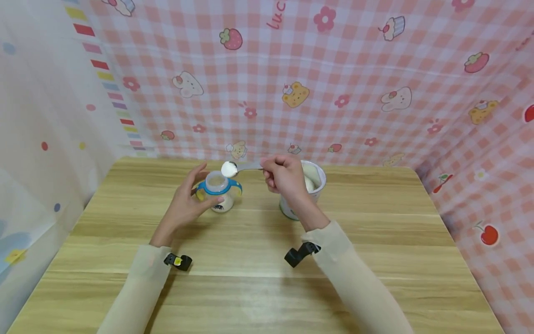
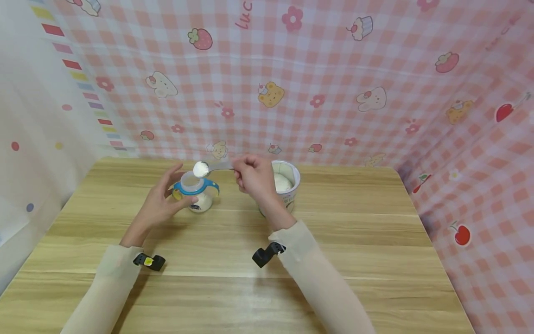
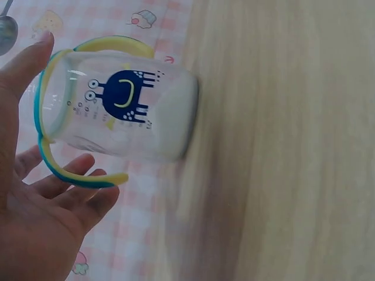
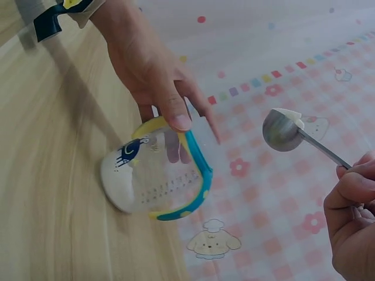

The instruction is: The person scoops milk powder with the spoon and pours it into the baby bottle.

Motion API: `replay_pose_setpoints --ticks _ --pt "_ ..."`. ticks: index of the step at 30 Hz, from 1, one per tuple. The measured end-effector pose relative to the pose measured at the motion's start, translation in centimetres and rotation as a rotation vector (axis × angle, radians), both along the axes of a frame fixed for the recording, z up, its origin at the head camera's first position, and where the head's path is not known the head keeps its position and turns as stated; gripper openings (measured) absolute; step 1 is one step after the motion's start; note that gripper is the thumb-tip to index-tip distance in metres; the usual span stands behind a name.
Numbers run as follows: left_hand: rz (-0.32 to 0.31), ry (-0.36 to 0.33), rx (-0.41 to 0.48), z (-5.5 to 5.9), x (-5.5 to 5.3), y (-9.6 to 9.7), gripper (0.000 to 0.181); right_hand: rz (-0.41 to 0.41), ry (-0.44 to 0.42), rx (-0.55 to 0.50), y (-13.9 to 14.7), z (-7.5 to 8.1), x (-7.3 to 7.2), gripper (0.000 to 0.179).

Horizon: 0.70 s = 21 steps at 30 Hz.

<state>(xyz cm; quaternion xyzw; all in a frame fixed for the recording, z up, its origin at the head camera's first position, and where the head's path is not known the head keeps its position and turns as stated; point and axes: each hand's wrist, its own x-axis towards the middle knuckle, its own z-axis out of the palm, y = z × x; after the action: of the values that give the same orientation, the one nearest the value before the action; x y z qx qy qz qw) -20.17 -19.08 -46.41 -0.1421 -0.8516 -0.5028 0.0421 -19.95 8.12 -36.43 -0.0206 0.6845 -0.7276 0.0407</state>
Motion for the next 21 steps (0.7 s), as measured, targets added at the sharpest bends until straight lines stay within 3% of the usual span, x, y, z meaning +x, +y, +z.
replay_pose_setpoints --ticks 11,18,21 --pt "-0.014 -0.118 -0.008 -0.8 -0.1 -0.5 0.095 -0.025 -0.018 0.051 -1.9 -1.3 -0.8 0.016" --pt "-0.016 -0.153 0.021 -1.2 -0.3 -0.6 0.087 0.003 0.046 0.089 -2.7 -2.0 -1.3 0.018" --pt "-0.002 -0.162 -0.008 -1.4 -0.4 -0.5 0.082 0.006 0.051 0.099 -3.0 -2.4 -1.5 0.018"
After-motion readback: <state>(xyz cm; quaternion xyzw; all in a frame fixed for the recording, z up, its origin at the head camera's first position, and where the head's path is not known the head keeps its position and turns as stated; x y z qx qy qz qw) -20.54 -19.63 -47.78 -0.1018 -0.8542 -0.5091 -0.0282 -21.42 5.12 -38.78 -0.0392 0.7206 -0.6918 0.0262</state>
